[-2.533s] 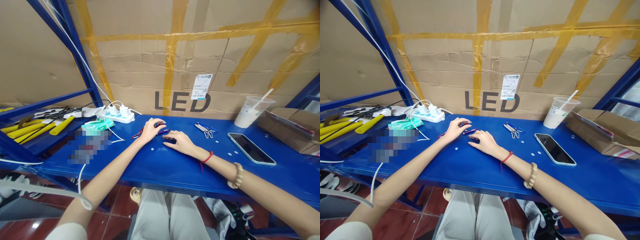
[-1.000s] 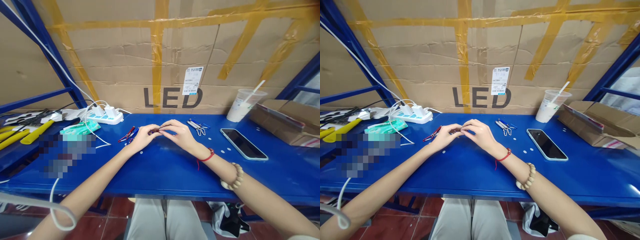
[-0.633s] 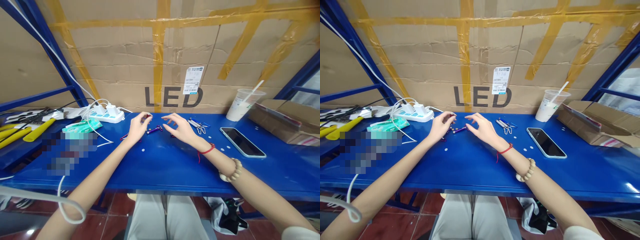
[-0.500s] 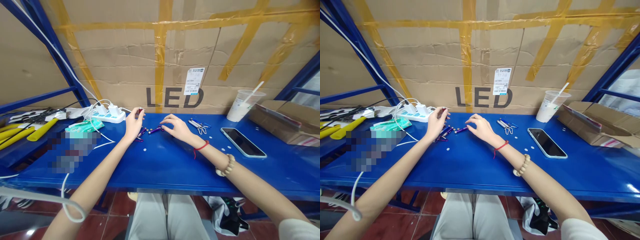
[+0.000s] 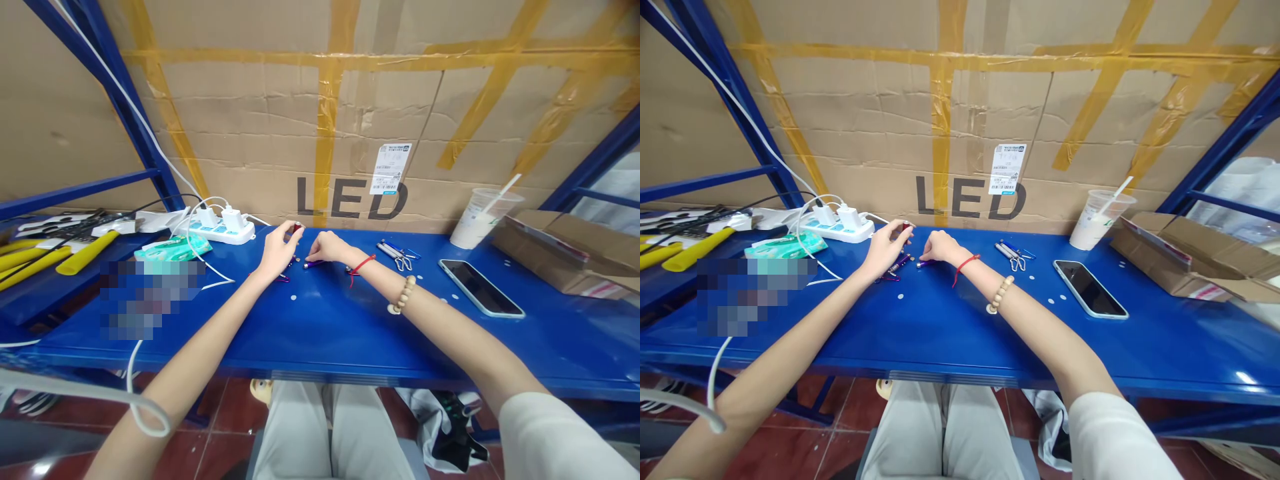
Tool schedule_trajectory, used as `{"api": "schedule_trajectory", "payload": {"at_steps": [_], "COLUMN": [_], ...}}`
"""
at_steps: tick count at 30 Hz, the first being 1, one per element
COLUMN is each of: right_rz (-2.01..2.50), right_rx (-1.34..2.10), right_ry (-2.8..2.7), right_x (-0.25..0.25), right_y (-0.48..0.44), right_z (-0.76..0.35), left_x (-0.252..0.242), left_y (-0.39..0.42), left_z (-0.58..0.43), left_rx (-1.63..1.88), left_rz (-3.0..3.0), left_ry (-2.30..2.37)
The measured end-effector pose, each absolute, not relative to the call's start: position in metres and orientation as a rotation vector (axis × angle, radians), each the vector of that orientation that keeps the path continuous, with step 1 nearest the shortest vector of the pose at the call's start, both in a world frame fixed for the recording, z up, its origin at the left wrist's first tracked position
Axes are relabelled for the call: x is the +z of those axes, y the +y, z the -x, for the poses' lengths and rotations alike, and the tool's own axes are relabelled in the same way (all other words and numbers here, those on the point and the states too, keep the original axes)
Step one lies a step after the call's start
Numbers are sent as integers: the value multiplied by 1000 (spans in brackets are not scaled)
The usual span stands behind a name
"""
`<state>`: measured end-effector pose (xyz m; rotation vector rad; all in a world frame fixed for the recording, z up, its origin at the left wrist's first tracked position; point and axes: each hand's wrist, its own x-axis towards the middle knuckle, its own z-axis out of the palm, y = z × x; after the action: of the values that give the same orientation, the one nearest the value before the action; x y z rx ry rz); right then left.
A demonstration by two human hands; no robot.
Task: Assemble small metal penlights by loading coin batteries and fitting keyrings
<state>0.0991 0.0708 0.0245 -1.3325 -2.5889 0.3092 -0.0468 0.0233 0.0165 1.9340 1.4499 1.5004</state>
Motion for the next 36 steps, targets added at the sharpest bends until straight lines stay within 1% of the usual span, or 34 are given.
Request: {"api": "schedule_trajectory", "payload": {"at_steps": [3,8,13,17,22,30,34,36], "right_rz": [1339,1267,918,752,689,709,732,786], "right_rx": [310,213,90,157,193,245,396,455], "right_ry": [-2577,-2462,-1991,-1927,-1937,-1999,-2116,-2092], "right_x": [25,22,15,10,8,7,17,22], "right_y": [69,58,28,6,1,2,9,18], "right_z": [-107,-129,-151,-160,-162,-166,-168,-169], "left_x": [14,10,10,10,8,7,7,8], "left_y": [21,18,9,0,-3,-3,1,6], "left_z": [44,39,30,19,14,15,17,20], "left_rx": [1413,1245,1086,1011,1003,1009,1028,1108], "left_rz": [-1968,-2131,-2259,-2273,-2277,-2294,-2250,-2188], "left_ry": [1406,1348,1225,1094,1083,1131,1177,1230]}}
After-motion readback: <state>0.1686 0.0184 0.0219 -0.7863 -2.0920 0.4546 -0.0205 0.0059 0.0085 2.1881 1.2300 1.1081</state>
